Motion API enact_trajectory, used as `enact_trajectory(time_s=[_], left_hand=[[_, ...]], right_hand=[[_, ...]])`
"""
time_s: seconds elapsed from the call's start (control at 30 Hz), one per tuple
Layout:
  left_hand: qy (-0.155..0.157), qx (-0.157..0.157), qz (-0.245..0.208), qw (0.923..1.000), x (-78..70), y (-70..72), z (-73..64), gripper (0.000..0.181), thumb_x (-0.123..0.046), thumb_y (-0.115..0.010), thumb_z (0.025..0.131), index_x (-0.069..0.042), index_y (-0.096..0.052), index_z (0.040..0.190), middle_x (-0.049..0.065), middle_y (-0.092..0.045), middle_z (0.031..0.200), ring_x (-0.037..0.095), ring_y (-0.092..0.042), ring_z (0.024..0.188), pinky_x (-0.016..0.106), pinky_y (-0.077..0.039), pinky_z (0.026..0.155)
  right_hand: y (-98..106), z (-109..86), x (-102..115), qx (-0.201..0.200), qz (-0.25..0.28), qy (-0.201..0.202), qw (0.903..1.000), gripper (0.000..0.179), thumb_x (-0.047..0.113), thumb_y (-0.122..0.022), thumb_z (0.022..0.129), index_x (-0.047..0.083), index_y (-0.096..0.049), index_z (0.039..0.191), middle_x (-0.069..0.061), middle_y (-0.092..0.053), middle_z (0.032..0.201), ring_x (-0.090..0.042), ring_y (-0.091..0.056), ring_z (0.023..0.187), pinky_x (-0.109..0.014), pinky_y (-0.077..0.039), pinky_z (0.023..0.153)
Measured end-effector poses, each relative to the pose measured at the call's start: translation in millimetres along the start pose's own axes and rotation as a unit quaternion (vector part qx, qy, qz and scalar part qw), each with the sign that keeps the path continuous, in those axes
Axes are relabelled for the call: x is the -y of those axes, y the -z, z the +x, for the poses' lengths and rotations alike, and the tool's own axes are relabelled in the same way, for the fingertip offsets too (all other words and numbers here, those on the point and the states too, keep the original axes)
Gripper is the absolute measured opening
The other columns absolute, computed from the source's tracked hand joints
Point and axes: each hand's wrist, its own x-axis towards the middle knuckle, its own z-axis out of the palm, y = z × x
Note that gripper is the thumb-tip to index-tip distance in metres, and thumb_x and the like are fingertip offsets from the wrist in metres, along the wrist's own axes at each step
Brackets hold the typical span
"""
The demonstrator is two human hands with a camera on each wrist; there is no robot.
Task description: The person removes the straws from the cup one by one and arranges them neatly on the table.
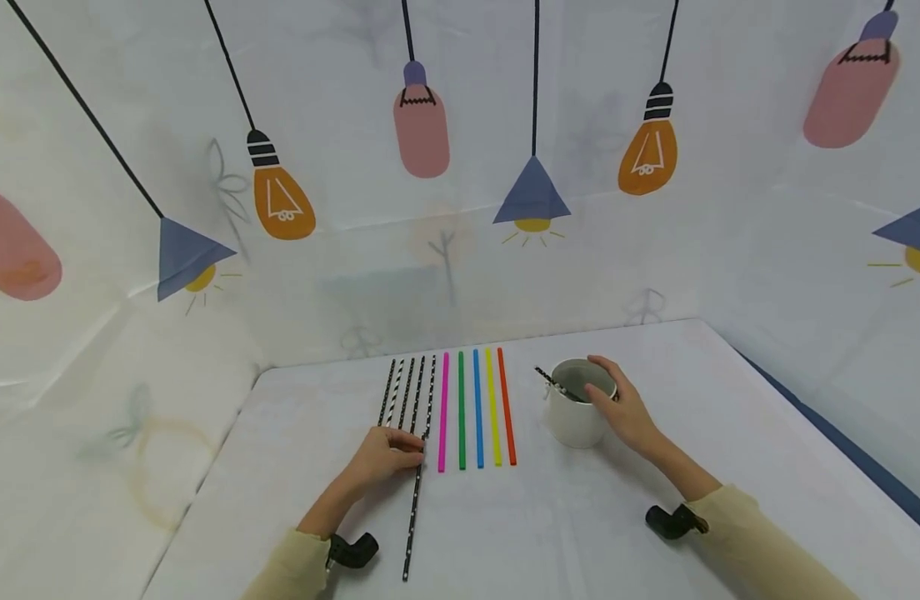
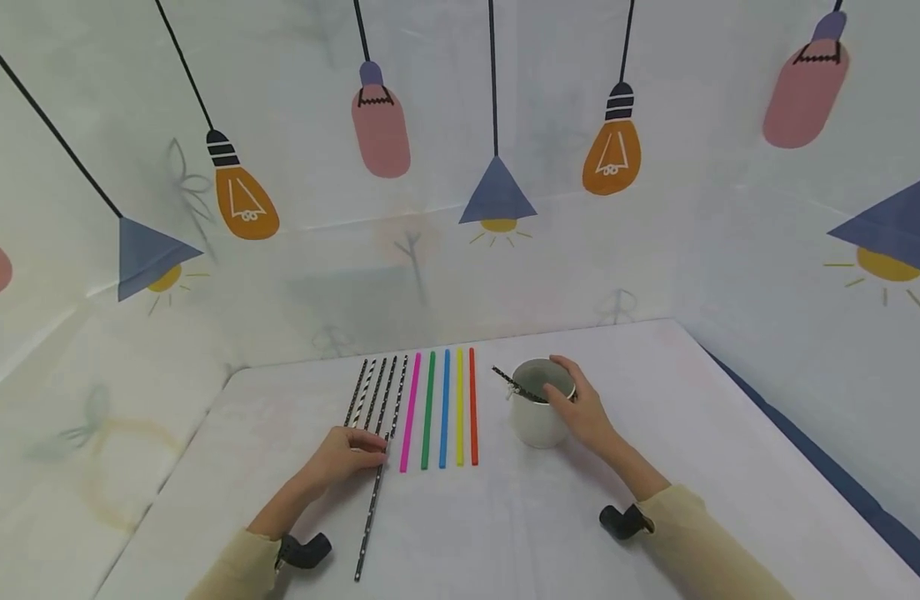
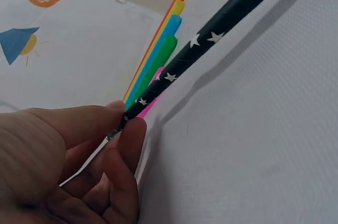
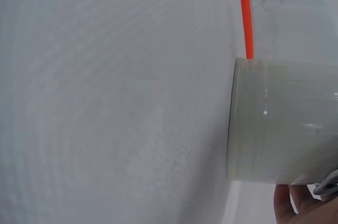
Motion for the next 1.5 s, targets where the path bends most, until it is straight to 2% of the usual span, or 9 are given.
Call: enact_trajectory(time_s=[0.23,0.6,1.13,1.5], left_hand=[[0.012,0.017,-0.001,0.9998,-4.8,-4.2,-1.8,0.018,-0.008,-0.078,0.082,0.001,-0.072,0.096,0.006,-0.068,0.081,0.018,-0.066,0.069,0.032,-0.055,0.063],[0.020,0.006,0.029,0.9994,-7.1,-7.3,-2.3,0.017,-0.011,-0.080,0.081,-0.002,-0.073,0.094,0.003,-0.068,0.077,0.016,-0.066,0.066,0.029,-0.054,0.059],[0.039,0.007,0.033,0.9986,-11.2,-10.2,2.4,0.018,-0.010,-0.081,0.079,-0.002,-0.073,0.092,0.004,-0.068,0.075,0.015,-0.065,0.063,0.029,-0.054,0.057],[0.039,0.015,0.025,0.9988,-12.1,-10.0,1.9,0.017,-0.009,-0.080,0.080,-0.001,-0.072,0.092,0.004,-0.068,0.075,0.015,-0.064,0.061,0.028,-0.054,0.057]], right_hand=[[-0.6,-2.5,-1.0,-0.001,0.002,-0.004,1.0000,0.051,0.013,-0.054,0.100,0.003,-0.035,0.147,-0.020,-0.043,0.142,-0.031,-0.043,0.122,-0.012,-0.037,0.088],[-0.1,-2.0,2.4,0.003,0.000,-0.002,1.0000,0.051,0.014,-0.053,0.101,0.006,-0.034,0.148,-0.019,-0.043,0.142,-0.031,-0.043,0.122,-0.014,-0.038,0.088],[0.5,-1.5,3.3,0.001,-0.004,0.002,1.0000,0.051,0.014,-0.053,0.101,0.007,-0.035,0.148,-0.019,-0.043,0.141,-0.030,-0.044,0.119,-0.016,-0.039,0.086],[0.5,-1.9,3.4,0.001,0.001,0.000,1.0000,0.051,0.013,-0.052,0.101,0.005,-0.034,0.148,-0.020,-0.043,0.140,-0.031,-0.044,0.119,-0.015,-0.039,0.086]])
